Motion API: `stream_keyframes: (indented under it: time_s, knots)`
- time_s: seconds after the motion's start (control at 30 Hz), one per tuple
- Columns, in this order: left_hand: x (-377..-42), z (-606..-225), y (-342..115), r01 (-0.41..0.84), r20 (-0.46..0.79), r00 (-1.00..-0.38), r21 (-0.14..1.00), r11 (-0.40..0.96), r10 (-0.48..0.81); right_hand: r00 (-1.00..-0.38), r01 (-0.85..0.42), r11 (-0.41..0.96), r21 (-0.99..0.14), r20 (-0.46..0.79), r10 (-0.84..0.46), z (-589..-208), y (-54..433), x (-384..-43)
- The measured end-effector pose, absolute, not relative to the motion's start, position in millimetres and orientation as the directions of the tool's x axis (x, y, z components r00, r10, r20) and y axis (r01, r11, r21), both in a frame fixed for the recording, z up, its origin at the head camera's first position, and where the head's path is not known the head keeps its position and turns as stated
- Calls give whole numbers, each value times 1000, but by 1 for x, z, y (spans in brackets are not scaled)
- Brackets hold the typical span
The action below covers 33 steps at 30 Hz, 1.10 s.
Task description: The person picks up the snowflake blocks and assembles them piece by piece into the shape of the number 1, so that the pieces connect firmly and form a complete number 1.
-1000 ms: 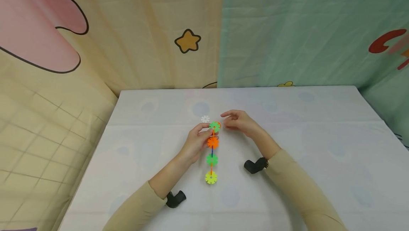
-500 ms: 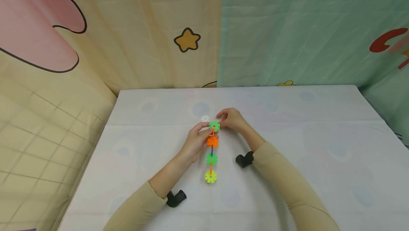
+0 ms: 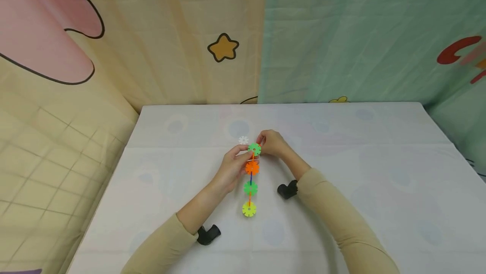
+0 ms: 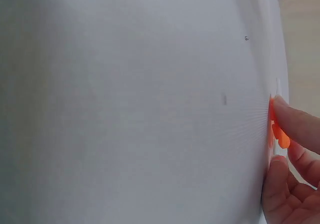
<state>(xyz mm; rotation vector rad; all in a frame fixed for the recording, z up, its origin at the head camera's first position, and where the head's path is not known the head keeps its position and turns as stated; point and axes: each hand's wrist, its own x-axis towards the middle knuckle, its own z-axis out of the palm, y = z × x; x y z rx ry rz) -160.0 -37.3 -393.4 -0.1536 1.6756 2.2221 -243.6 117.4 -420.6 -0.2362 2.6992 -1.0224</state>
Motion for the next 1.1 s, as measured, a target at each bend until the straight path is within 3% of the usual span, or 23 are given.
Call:
stream_keyframes:
  time_s: [0.2, 0.47, 0.63, 1.1]
  knots:
    - [-161, -395, -37, -356, -314, -925, 912, -202, 213, -944, -89, 694, -715, -163, -288, -420, 123, -240]
    - [-162, -395, -34, -369, -323, -917, 911, -187, 233, -929, 56, 543, -838, -243, -278, -421, 137, -234]
    - [-161, -394, -33, -375, -330, -915, 908, -186, 232, -928, 71, 409, -910, -211, -307, -413, 146, -229]
    - [-159, -395, -34, -369, -327, -913, 916, -155, 243, -929, 55, 287, -956, -154, -335, -390, 153, -213]
